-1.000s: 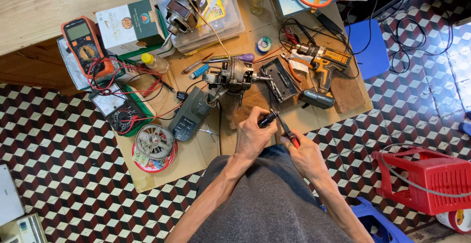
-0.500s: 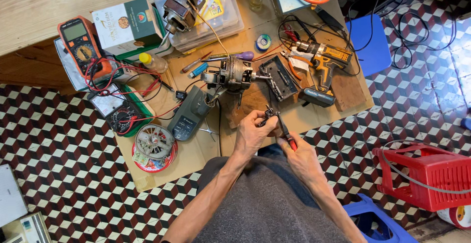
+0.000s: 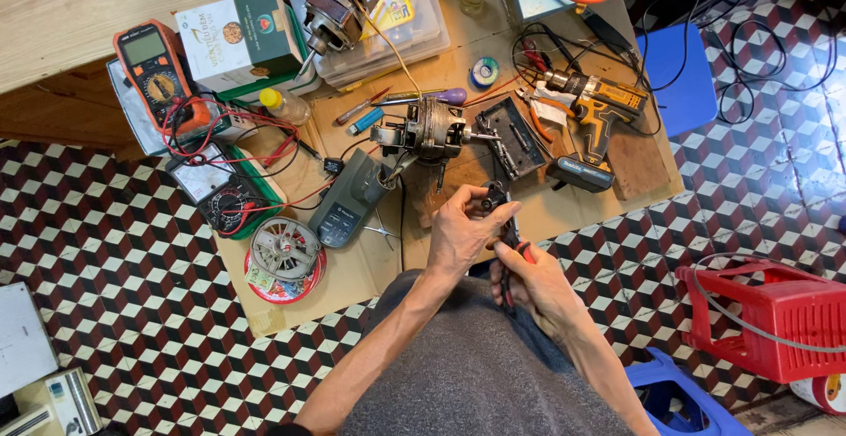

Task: The person works on a disassembled electric motor on a cluttered workbench. They use pliers to strip and adjust wires, then connect them to the motor's internal components. The person also uses a multimeter to test electrical continuity and a cordless drill to tighten screws on the motor housing.

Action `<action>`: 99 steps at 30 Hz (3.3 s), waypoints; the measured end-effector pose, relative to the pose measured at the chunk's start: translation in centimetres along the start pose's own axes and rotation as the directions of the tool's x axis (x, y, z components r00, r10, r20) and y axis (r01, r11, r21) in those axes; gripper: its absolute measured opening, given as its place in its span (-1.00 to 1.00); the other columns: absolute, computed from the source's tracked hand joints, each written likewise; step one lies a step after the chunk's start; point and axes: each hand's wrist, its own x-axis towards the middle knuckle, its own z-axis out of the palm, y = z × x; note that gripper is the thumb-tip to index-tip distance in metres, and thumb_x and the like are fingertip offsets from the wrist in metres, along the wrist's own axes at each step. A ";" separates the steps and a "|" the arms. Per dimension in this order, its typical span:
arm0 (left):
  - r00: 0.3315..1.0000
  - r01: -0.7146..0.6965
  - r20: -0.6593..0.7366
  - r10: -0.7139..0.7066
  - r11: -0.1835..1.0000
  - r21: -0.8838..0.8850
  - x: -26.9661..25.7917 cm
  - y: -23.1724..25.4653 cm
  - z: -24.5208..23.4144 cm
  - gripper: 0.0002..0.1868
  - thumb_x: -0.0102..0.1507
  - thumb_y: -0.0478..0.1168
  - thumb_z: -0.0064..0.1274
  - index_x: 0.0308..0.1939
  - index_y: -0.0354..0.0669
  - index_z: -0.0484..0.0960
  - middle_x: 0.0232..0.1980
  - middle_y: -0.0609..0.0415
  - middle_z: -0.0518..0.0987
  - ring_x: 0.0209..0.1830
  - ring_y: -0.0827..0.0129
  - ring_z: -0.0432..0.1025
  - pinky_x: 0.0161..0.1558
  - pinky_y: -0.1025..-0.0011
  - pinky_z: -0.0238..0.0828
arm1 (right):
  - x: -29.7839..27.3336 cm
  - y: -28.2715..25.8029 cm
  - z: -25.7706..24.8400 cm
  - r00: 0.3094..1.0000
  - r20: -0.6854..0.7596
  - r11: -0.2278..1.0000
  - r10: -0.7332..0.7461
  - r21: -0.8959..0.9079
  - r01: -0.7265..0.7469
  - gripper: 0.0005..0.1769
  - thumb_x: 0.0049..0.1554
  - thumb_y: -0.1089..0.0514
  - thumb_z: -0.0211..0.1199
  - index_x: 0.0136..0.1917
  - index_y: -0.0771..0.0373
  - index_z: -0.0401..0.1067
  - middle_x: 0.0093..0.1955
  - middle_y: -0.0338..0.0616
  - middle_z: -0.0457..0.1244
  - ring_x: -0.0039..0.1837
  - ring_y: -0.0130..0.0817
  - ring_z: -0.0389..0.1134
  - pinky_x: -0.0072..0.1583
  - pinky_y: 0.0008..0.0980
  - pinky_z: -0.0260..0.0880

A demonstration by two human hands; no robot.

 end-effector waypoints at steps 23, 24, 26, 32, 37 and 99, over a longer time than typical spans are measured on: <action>0.958 -0.220 -0.136 0.253 0.950 0.220 3.1 0.9 1.4 -0.61 0.23 -0.10 0.26 0.09 -0.17 0.67 -0.18 0.00 0.71 -0.23 0.32 0.65 -0.18 0.38 0.59 | 1.7 0.3 -1.3 0.988 0.131 0.986 -0.078 0.157 0.056 -0.65 0.32 -0.03 0.16 0.08 0.34 0.33 -0.13 -0.15 0.28 -0.20 -0.45 0.32 -0.08 -0.29 0.54; 0.939 -0.281 -0.131 0.317 0.930 0.239 3.7 1.1 1.4 -0.61 0.24 -0.12 0.27 0.11 -0.17 0.68 -0.16 -0.01 0.71 -0.21 0.31 0.64 -0.15 0.37 0.59 | 1.4 0.1 -1.5 0.999 0.025 0.995 -0.042 0.092 0.039 -0.66 0.29 -0.04 0.13 0.06 0.32 0.34 -0.15 -0.14 0.29 -0.20 -0.41 0.36 -0.10 -0.30 0.53; 0.947 -0.297 -0.075 0.312 0.941 0.161 4.7 1.7 1.7 -0.58 0.26 -0.15 0.20 0.18 -0.14 0.63 -0.10 0.03 0.71 -0.17 0.39 0.64 -0.15 0.43 0.60 | 0.2 -0.6 -1.9 0.980 -0.197 0.999 0.011 -0.028 -0.017 -0.66 0.23 -0.05 0.08 0.02 0.29 0.34 -0.18 -0.11 0.32 -0.21 -0.34 0.43 -0.13 -0.31 0.53; 0.993 -0.047 0.101 0.058 0.992 -0.113 6.8 3.4 2.1 -0.55 0.24 -0.14 0.25 0.20 -0.16 0.63 -0.18 0.06 0.74 -0.25 0.52 0.57 -0.22 0.56 0.52 | -2.8 -5.6 -2.7 0.915 -0.306 0.907 -0.263 -0.401 0.126 -0.67 0.21 -0.06 0.16 0.12 0.18 0.46 -0.29 -0.21 0.27 -0.29 -0.50 0.24 -0.25 -0.45 0.28; 0.995 -0.028 0.082 0.055 0.956 -0.293 8.5 3.9 3.3 -0.52 0.24 -0.14 0.27 0.21 -0.26 0.64 -0.14 0.10 0.71 -0.25 0.57 0.51 -0.20 0.58 0.49 | -0.4 -11.2 -4.0 0.866 -0.195 0.719 -0.460 -0.654 0.234 -0.61 0.25 -0.06 0.17 0.14 0.29 0.45 -0.26 -0.10 0.33 -0.25 -0.35 0.31 -0.17 -0.32 0.36; 0.836 -0.071 -0.502 0.224 0.949 0.306 11.4 1.9 13.8 -0.71 0.29 -0.12 0.19 0.01 -0.17 0.71 -0.23 -0.11 0.62 -0.37 0.22 0.51 -0.31 0.29 0.45 | 7.9 -20.0 -12.0 0.398 0.594 -0.070 -0.699 -0.611 0.788 -0.75 0.31 0.05 0.15 0.14 0.24 0.44 -0.25 -0.01 0.36 -0.25 -0.25 0.43 -0.27 -0.29 0.42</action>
